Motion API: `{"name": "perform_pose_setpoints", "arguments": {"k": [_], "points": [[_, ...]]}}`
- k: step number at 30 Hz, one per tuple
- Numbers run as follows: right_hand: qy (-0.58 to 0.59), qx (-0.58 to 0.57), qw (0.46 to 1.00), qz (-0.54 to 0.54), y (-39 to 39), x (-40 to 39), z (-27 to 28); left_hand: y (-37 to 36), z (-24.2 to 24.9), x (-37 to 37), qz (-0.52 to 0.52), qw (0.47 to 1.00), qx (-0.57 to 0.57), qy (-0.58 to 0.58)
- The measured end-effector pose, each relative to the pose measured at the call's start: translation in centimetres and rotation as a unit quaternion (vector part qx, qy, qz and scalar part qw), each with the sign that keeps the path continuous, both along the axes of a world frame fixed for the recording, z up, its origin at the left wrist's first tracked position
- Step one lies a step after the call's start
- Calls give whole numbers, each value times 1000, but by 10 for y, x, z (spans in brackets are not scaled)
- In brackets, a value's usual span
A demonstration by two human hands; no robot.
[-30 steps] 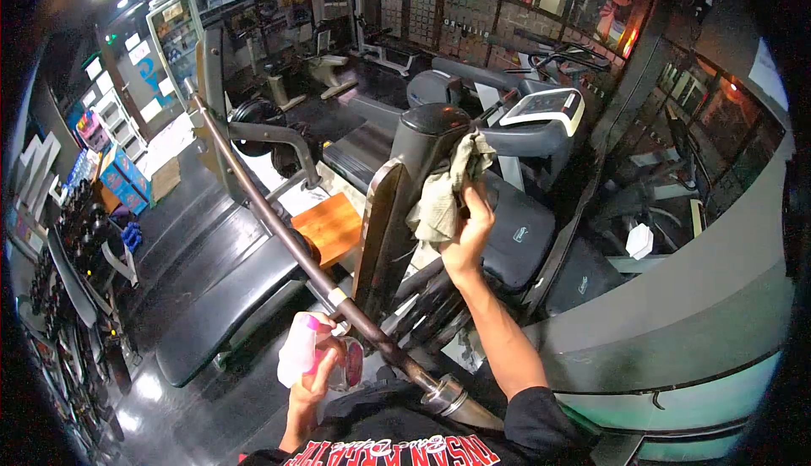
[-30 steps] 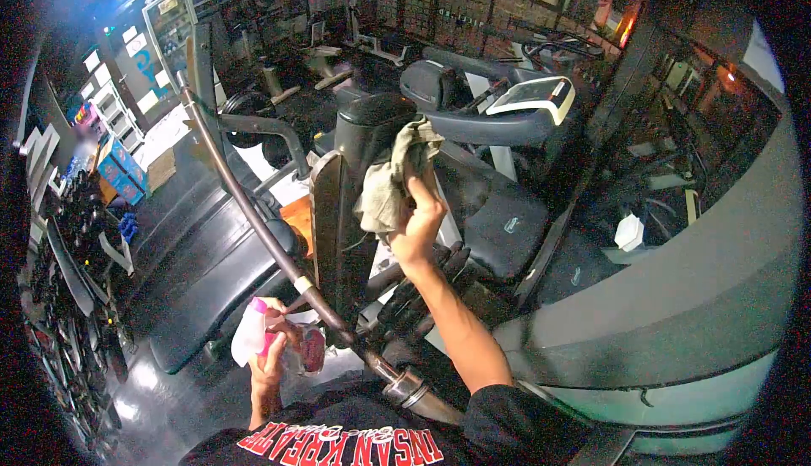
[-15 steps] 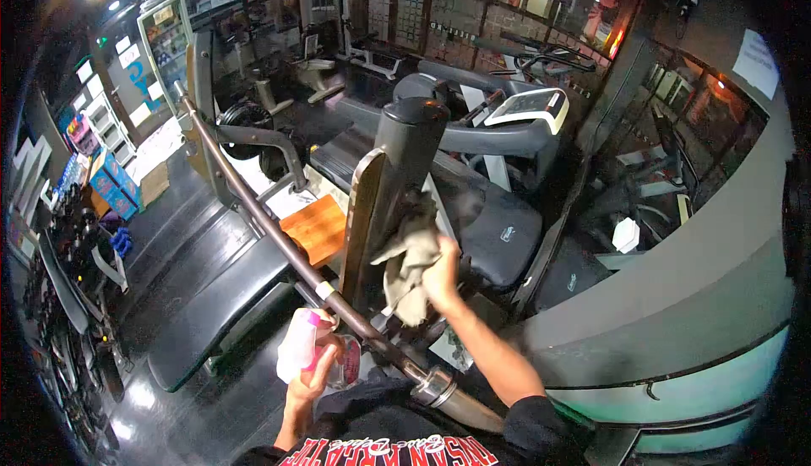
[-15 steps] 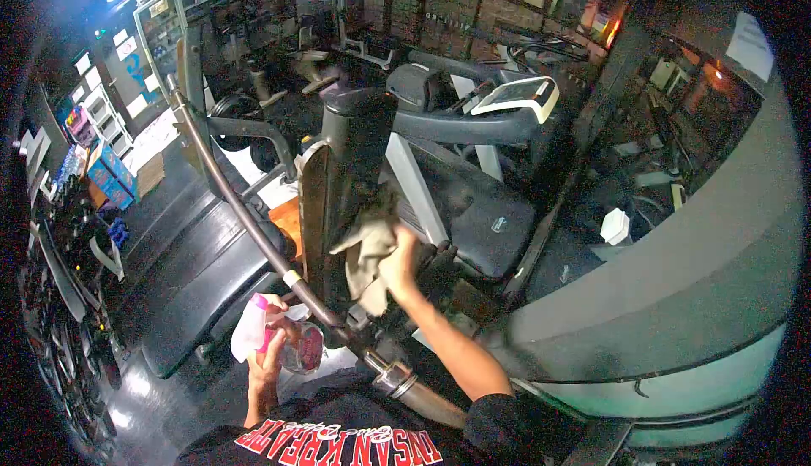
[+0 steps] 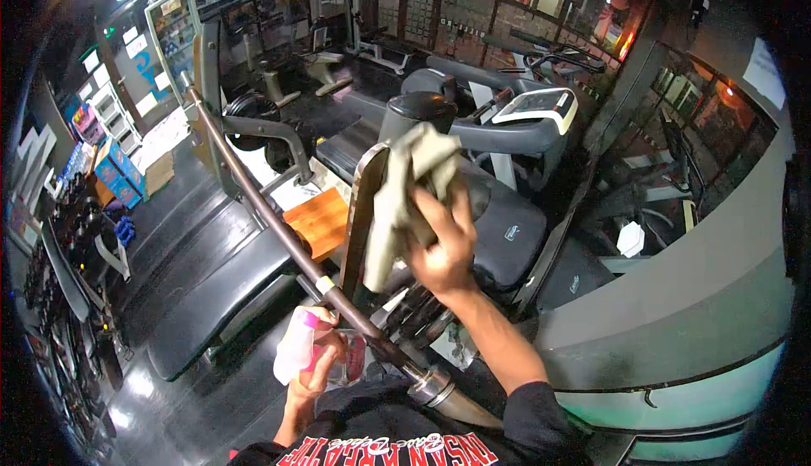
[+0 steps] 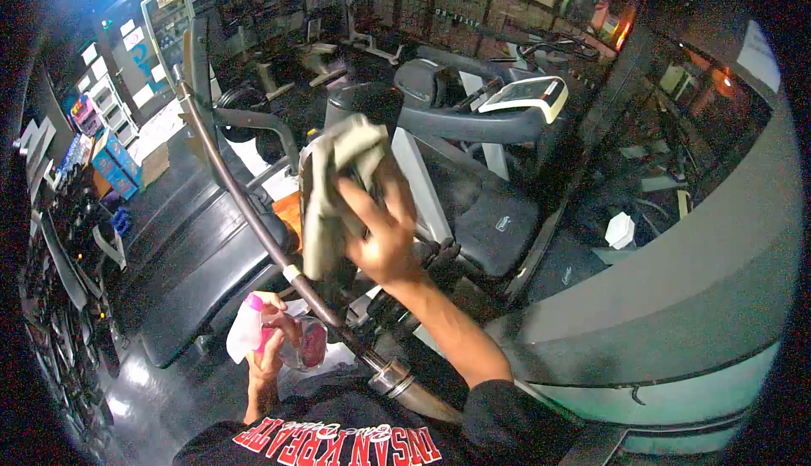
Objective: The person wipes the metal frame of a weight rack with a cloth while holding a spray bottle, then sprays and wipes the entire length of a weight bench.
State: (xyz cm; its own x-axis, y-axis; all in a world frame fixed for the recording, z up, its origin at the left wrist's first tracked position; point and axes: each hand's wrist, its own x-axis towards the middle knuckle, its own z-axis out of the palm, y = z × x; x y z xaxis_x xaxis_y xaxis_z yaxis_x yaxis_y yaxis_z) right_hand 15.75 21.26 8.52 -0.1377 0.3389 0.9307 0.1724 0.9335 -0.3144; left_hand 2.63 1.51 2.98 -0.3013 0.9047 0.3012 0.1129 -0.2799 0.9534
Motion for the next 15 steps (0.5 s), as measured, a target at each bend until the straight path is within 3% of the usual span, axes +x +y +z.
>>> {"name": "perform_pose_setpoints", "arguments": {"k": [2, 4, 7, 13, 15], "points": [[-71, -35, 995, -57, 10, -25, 14, -1, -3, 0, 11, 1000, 1, -7], [-38, 49, 991, -119, 20, -49, -14, -4, -10, -1, 15, 1000, 8, -8], [-23, 7, 998, -54, 11, -48, -37, -1, -9, -1, 20, 999, 19, -28], [-166, 63, 984, -29, -1, -22, -106, -1, -19, -4, 14, 1000, -10, -4], [-159, 12, 986, 50, 7, -6, -120, -2, -16, -2, 7, 1000, -14, -17]]}}
